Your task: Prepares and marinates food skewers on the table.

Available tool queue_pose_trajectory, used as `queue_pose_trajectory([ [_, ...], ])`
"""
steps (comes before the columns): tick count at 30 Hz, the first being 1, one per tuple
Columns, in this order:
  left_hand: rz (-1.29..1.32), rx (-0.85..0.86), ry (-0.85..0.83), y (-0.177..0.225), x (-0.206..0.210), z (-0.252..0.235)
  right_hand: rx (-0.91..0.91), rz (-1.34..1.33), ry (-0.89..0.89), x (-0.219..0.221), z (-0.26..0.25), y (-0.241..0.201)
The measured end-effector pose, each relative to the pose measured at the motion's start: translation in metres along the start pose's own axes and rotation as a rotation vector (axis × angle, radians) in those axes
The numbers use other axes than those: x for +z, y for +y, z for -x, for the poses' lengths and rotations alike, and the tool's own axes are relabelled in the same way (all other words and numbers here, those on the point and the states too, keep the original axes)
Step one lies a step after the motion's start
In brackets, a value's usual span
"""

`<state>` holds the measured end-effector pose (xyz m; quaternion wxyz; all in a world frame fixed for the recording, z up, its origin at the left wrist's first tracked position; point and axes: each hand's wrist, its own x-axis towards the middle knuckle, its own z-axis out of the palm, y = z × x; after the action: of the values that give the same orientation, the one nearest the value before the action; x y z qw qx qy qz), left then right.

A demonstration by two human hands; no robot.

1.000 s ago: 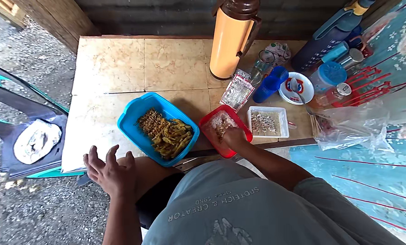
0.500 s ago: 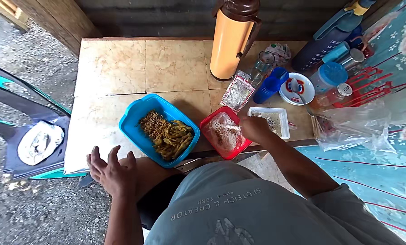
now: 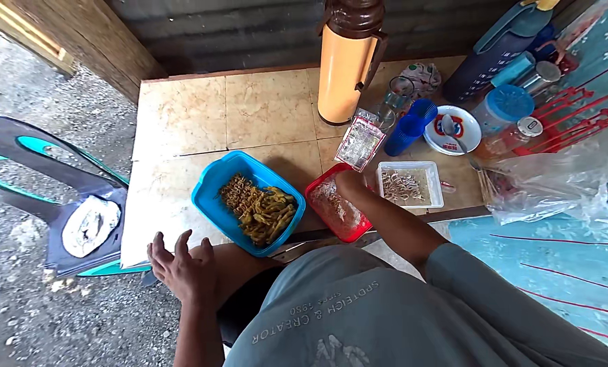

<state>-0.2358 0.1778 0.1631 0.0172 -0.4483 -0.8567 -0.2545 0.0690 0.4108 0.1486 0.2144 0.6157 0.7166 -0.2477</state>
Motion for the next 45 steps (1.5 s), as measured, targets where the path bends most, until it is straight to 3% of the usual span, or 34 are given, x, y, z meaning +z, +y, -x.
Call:
queue_pose_trajectory([
  [4, -0.001, 0.01, -0.012, 0.004, 0.003, -0.005, -0.148, -0.024, 0.065, -0.013, 0.012, 0.021],
  [8, 0.008, -0.004, -0.027, 0.0, 0.004, -0.006, -0.331, -0.011, 0.326, -0.017, 0.046, 0.057],
  [11, 0.014, -0.008, -0.041, 0.003, 0.002, -0.008, -0.424, 0.133, 0.378, 0.013, 0.055, 0.084],
  [13, 0.02, 0.004, -0.053, 0.004, 0.002, -0.009, -0.512, 0.129, 0.584, 0.037, 0.054, 0.098],
  [15, 0.016, 0.002, -0.054, 0.006, 0.002, -0.008, -0.484, 0.137, 0.613, 0.046, 0.055, 0.101],
  [17, 0.01, 0.005, -0.057, 0.006, 0.002, -0.006, -0.395, 0.136, 0.442, 0.045, 0.059, 0.099],
  [21, 0.002, 0.012, -0.052, 0.011, 0.001, -0.004, -0.255, 0.086, 0.473, 0.036, 0.053, 0.087],
  [24, 0.003, 0.013, -0.053, 0.011, 0.002, -0.002, -0.387, 0.109, 0.346, 0.049, 0.047, 0.079],
  [26, -0.002, 0.011, -0.041, 0.011, 0.001, -0.001, -0.458, 0.101, 0.351, 0.051, 0.055, 0.082],
  [32, 0.0, -0.014, -0.038, 0.01, -0.003, 0.001, -0.399, 0.03, 0.698, 0.056, 0.082, 0.12],
  [34, 0.011, -0.003, -0.047, 0.013, -0.003, -0.001, -0.367, 0.043, 0.632, 0.065, 0.082, 0.126],
  [37, 0.006, 0.014, -0.054, 0.015, -0.002, -0.004, -0.445, 0.045, 0.804, 0.073, 0.077, 0.128],
  [39, 0.0, 0.019, -0.055, 0.012, -0.003, -0.002, -0.418, 0.047, 0.737, 0.073, 0.081, 0.128],
  [41, 0.006, 0.019, -0.052, 0.014, -0.005, -0.002, -0.457, 0.033, 0.859, 0.078, 0.078, 0.135],
  [45, 0.005, 0.016, -0.04, 0.014, -0.007, 0.003, -0.456, 0.0, 0.894, 0.084, 0.08, 0.143],
])
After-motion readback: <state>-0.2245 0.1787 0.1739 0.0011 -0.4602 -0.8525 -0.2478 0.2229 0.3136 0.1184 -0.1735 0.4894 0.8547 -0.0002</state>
